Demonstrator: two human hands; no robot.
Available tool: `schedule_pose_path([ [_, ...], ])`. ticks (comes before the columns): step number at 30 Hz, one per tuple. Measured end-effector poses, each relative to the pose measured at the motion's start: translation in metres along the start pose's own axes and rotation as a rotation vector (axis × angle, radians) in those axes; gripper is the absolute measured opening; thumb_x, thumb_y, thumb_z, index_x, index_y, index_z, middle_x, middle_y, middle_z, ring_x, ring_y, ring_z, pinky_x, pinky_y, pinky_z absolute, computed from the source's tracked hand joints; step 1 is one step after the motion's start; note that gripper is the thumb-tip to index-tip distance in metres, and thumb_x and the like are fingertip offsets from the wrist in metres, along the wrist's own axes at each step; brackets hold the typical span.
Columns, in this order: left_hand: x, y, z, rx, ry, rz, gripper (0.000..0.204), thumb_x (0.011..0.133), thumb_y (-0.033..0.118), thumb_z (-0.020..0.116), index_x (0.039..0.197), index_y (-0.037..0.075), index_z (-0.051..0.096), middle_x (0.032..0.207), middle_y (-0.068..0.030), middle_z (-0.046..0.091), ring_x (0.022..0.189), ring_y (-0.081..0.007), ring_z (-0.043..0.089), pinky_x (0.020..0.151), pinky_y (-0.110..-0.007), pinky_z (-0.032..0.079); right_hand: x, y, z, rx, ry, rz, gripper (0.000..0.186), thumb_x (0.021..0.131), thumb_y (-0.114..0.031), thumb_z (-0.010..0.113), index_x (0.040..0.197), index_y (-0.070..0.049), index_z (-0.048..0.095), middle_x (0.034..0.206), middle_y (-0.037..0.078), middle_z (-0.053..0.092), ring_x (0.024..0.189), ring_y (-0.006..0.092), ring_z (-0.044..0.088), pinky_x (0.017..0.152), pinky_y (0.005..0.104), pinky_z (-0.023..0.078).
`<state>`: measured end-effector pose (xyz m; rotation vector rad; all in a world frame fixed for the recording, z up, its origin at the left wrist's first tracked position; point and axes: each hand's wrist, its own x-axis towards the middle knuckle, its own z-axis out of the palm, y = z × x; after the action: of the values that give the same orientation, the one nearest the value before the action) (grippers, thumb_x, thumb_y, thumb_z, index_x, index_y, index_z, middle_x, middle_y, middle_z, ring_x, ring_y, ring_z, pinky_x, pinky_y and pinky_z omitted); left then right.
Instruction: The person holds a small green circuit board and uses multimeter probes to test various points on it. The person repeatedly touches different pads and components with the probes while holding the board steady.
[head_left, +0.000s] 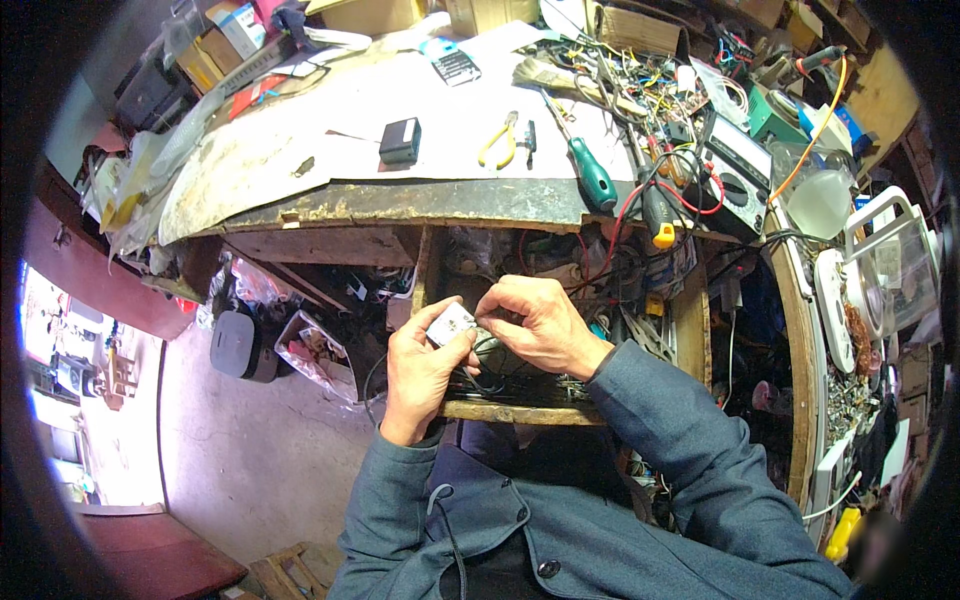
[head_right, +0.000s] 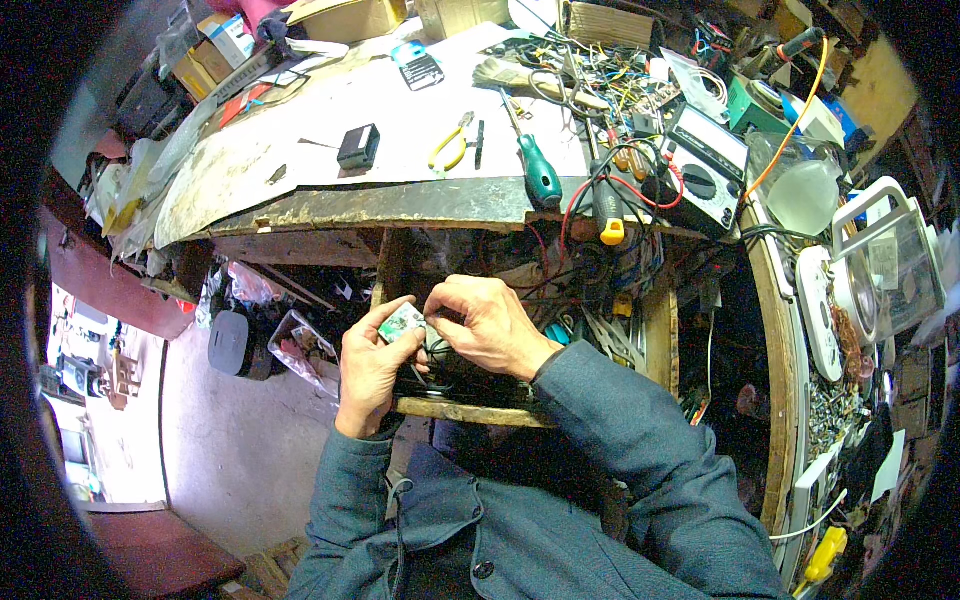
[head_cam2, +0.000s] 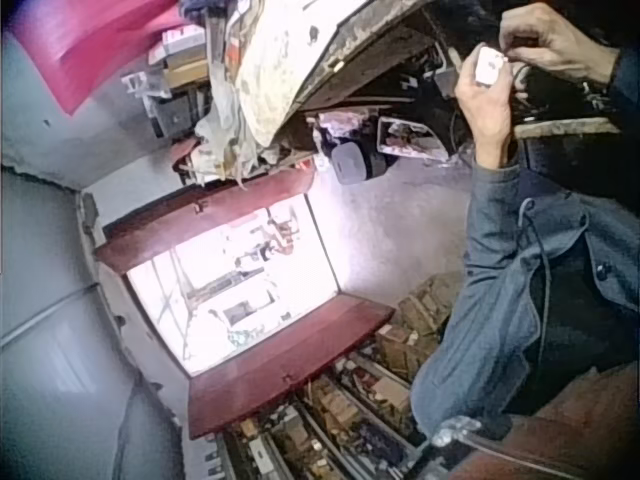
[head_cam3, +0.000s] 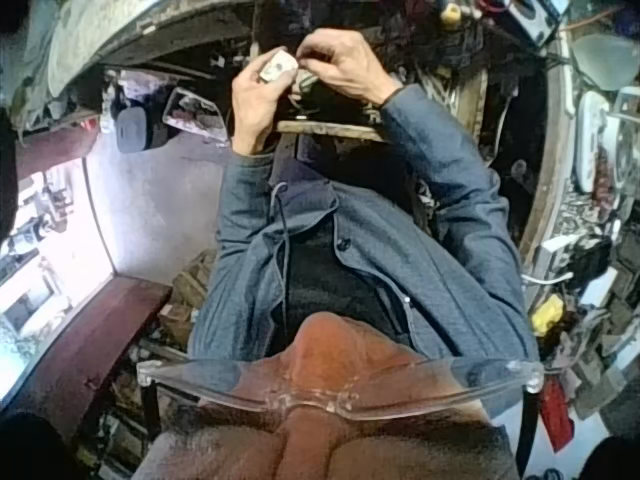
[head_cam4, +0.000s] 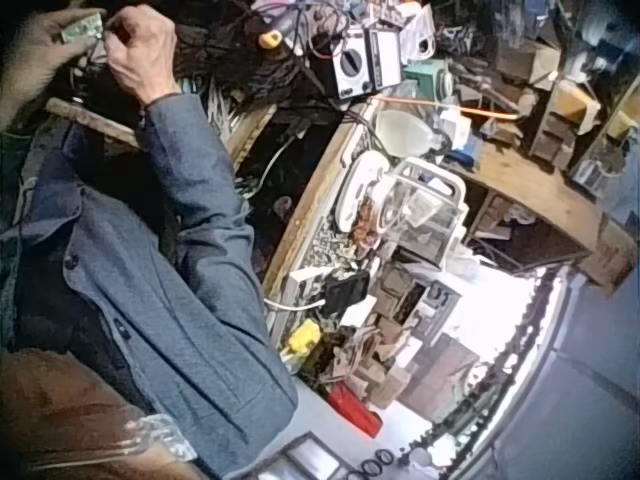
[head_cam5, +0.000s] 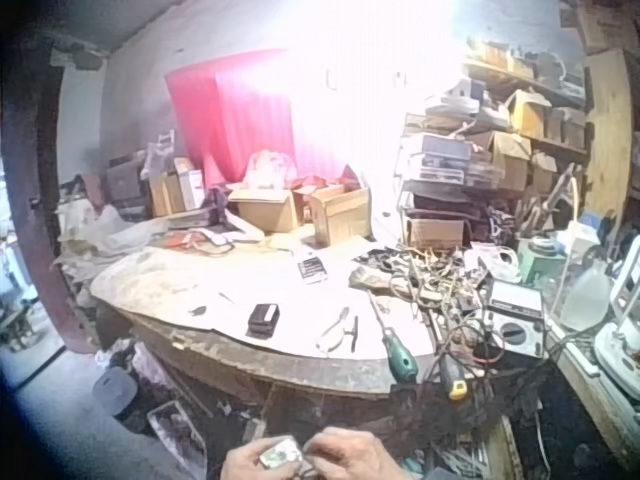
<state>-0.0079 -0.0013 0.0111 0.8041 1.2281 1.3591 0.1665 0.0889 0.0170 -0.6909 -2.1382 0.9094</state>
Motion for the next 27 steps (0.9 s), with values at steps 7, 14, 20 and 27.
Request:
schedule_pose_path([
  [7, 0.0, -0.002, -0.001, -0.005, -0.008, -0.002, 0.044, 0.091, -0.002, 0.072, 0.133, -0.006, 0.059, 0.089, -0.0075, 0.07, 0.067, -0.011, 0.068, 0.06, -0.024, 0.059, 0.0, 0.002, -0.003, 0.001, -0.038, -0.02, 0.01, 0.084, -0.013, 0.068, 0.088, -0.004, 0.068, 0.08, 0.014, 0.065, 0.077, 0.0333, 0.067, 0.068, 0.042, 0.053],
  [14, 0.0, 0.0, -0.001, -0.012, -0.017, -0.006, 0.044, 0.092, -0.002, 0.072, 0.133, -0.006, 0.059, 0.088, -0.0073, 0.07, 0.066, -0.0111, 0.068, 0.06, -0.024, 0.058, 0.0, 0.002, -0.002, -0.015, -0.022, 0.005, 0.012, 0.084, -0.014, 0.069, 0.088, -0.003, 0.068, 0.081, 0.014, 0.066, 0.076, 0.0333, 0.067, 0.068, 0.0414, 0.053],
  [20, 0.0, 0.001, -0.001, -0.007, -0.017, -0.009, 0.044, 0.091, -0.002, 0.072, 0.133, -0.006, 0.059, 0.088, -0.0075, 0.07, 0.067, -0.0114, 0.068, 0.06, -0.025, 0.059, 0.003, -0.001, -0.01, 0.091, 0.045, 0.058, 0.01, 0.083, -0.011, 0.072, 0.087, -0.003, 0.069, 0.078, 0.012, 0.063, 0.071, 0.0238, 0.064, 0.062, 0.0356, 0.051],
  [27, 0.001, -0.002, -0.001, 0.005, -0.028, -0.001, 0.045, 0.09, -0.001, 0.073, 0.133, -0.007, 0.059, 0.089, -0.0073, 0.07, 0.066, -0.0113, 0.067, 0.059, -0.025, 0.059, 0.002, -0.004, -0.011, -0.008, -0.015, 0.045, 0.01, 0.084, -0.014, 0.073, 0.087, -0.004, 0.07, 0.075, 0.009, 0.057, 0.068, 0.0235, 0.059, 0.061, 0.0356, 0.048],
])
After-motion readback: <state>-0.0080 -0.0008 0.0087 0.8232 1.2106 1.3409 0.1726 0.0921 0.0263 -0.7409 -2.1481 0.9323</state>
